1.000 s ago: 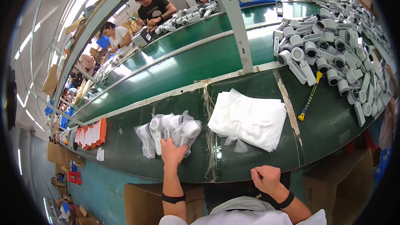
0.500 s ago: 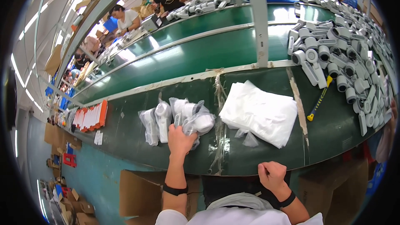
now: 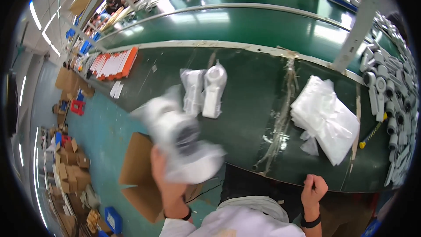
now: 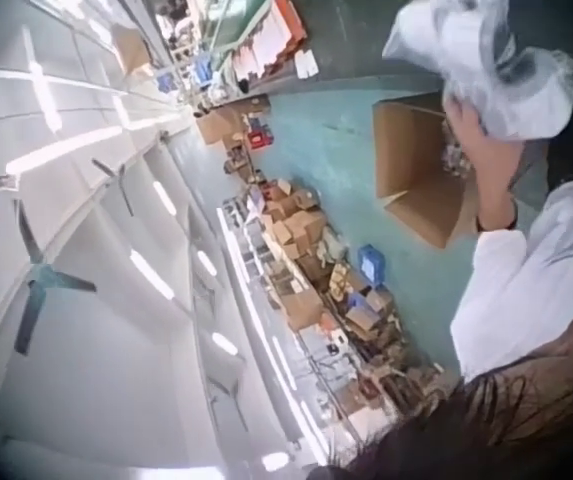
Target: The person picks up a fan, slides it into a plastic bag by hand, and places the bagged fan into a cardboard box, repeating the process for several fans.
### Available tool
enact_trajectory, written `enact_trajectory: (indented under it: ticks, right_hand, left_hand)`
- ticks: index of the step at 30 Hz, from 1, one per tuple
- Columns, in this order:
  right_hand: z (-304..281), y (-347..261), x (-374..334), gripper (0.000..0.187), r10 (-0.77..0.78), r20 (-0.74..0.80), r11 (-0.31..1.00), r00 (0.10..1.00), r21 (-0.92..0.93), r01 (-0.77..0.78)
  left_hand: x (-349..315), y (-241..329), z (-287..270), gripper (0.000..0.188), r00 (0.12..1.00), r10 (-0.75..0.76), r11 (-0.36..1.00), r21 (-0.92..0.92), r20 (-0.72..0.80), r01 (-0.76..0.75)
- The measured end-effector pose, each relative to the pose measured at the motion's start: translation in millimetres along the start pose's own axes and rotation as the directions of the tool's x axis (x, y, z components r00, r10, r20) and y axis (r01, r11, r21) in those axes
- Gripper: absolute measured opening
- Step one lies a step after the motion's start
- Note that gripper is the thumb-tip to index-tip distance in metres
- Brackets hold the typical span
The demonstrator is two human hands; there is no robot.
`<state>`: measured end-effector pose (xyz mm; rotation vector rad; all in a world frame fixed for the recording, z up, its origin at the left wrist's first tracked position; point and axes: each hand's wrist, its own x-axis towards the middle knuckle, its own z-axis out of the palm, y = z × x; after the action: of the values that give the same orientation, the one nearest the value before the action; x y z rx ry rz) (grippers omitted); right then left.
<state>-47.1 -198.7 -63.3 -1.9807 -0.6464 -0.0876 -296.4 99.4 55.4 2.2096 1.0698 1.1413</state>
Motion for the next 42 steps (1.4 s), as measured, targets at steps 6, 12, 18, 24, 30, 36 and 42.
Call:
enact_trajectory:
  ticks: [6, 12, 18, 24, 30, 36, 42]
  right_hand:
    - [42.8, -76.2, 8.5, 0.015, -0.201, 0.321, 0.974, 0.925, 0.169, 0.153]
    - [115.5, -92.0, 6.1, 0.014, -0.249, 0.456, 0.967, 0.854, 0.065, 0.247]
    - [127.8, -88.4, -0.2, 0.021, -0.239, 0.316, 0.939, 0.918, -0.165, 0.301]
    - [107.1, -65.0, -15.6, 0.021, -0.187, 0.232, 0.855, 0.954, -0.439, 0.275]
    - [99.4, -35.8, -17.9, 0.017, -0.265, 0.179, 0.835, 0.947, -0.449, 0.319]
    - [79.9, -42.3, -26.1, 0.014, -0.173, 0.28, 0.857, 0.944, -0.429, 0.284]
    - [113.5, -72.6, -17.6, 0.015, -0.273, 0.338, 0.832, 0.901, -0.386, 0.397]
  left_hand:
    - [-36.2, -105.8, -125.1, 0.061, 0.762, -0.523, 0.819, 0.022, -0.382, 0.573]
    - [-121.7, -319.1, -125.7, 0.049, 0.408, -0.873, 0.413, 0.04, -0.267, 0.91]
    - [-237.7, -509.4, -74.7, 0.064, 0.075, -0.992, 0.057, 0.18, -0.098, 0.982]
    - [-211.9, -550.0, 43.7, 0.055, -0.13, -0.991, -0.13, -0.003, -0.038, 0.991]
    - [-301.4, -665.0, 35.3, 0.051, 0.199, -0.96, 0.107, 0.396, -0.198, 0.912]
    - [-261.1, -671.1, 67.8, 0.048, 0.445, -0.893, 0.354, 0.505, -0.067, 0.787]
    - [-252.3, -666.4, -11.3, 0.046, 0.711, -0.703, 0.564, 0.61, 0.001, 0.556]
